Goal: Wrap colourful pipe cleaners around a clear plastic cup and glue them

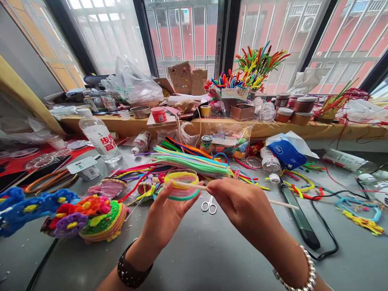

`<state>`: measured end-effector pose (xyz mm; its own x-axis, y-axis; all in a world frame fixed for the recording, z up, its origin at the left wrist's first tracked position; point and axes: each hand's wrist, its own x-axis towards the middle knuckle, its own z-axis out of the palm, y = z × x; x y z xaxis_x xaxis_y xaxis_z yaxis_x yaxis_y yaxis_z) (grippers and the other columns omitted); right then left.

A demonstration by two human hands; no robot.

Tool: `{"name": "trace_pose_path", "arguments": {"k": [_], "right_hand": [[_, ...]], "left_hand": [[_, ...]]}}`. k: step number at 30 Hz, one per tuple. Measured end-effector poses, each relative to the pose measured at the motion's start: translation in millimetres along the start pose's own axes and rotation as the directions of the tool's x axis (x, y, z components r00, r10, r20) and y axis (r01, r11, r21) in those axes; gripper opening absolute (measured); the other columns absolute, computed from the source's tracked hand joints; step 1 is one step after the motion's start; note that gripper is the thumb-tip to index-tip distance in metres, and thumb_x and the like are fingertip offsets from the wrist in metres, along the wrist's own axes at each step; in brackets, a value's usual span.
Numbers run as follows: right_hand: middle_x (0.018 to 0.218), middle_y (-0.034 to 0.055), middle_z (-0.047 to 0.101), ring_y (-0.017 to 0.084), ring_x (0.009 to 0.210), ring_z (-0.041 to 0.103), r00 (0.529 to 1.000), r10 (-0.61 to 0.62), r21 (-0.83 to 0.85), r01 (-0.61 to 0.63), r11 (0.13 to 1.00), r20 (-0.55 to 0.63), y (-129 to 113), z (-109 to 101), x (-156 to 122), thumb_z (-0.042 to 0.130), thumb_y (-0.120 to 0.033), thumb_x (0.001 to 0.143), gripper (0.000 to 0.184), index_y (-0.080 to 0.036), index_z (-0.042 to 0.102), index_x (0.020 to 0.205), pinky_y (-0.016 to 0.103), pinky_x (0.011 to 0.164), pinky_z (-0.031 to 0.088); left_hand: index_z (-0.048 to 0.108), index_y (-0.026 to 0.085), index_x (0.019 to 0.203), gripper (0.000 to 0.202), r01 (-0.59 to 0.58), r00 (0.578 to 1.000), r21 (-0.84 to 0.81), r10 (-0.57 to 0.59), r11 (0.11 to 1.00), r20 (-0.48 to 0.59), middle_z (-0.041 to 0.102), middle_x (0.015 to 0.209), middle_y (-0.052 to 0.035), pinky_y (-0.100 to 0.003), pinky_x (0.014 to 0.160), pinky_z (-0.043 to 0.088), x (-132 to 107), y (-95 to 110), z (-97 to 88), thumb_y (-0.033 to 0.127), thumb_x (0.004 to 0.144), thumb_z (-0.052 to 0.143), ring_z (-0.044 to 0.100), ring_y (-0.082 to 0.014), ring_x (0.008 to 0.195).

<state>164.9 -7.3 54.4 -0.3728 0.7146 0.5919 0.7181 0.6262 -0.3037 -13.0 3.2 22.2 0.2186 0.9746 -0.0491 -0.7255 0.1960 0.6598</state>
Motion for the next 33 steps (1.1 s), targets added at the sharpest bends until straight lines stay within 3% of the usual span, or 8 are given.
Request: {"name": "trace_pose_path", "arguments": {"k": [10,17,24,33], "right_hand": [[0.079,0.0008,0.071,0.012,0.061,0.064,0.999,-0.014,-0.019,0.015,1.0,0.044,1.6,0.8,-0.9,0.045,-0.025,0.091,0.019,-0.022,0.064,0.088,0.02,0.056,0.046],[0.075,0.0018,0.07,0.012,0.058,0.062,0.997,0.004,-0.015,-0.003,1.0,0.071,-1.4,-0.2,-0.2,0.044,-0.03,0.091,0.023,-0.022,0.065,0.086,0.02,0.053,0.046],[0.08,0.003,0.071,0.013,0.063,0.064,0.996,0.019,-0.018,-0.017,1.0,0.09,2.4,0.2,-2.6,0.044,-0.03,0.091,0.024,-0.023,0.067,0.09,0.022,0.06,0.048],[0.078,0.0022,0.07,0.013,0.062,0.064,0.994,0.01,-0.032,-0.006,0.999,0.108,0.5,1.0,-1.2,0.044,-0.029,0.091,0.022,-0.022,0.065,0.088,0.022,0.058,0.047]], "left_hand": [[0.059,0.019,0.105,0.042,0.123,0.99,0.016,-0.122,0.992,-0.069,0.062,0.115,-0.0055,-0.032,0.093,0.045,-2.4,1.9,2.2,0.034,0.068,0.071,0.051,-0.0238,0.116],[0.062,0.017,0.101,0.037,0.124,0.988,0.043,-0.12,0.991,-0.096,0.064,0.112,-0.0081,-0.037,0.092,0.047,-3.6,1.5,2.3,0.035,0.07,0.068,0.054,-0.0274,0.115],[0.059,0.02,0.106,0.042,0.108,0.99,0.05,-0.103,0.993,-0.1,0.068,0.102,-0.0067,-0.039,0.086,0.051,-1.5,2.3,4.0,0.032,0.068,0.071,0.063,-0.0263,0.1],[0.061,0.019,0.102,0.037,0.081,0.992,0.062,-0.074,0.995,-0.097,0.07,0.102,-0.0079,-0.039,0.085,0.052,-0.2,1.8,4.5,0.03,0.068,0.071,0.062,-0.0282,0.103]]}}
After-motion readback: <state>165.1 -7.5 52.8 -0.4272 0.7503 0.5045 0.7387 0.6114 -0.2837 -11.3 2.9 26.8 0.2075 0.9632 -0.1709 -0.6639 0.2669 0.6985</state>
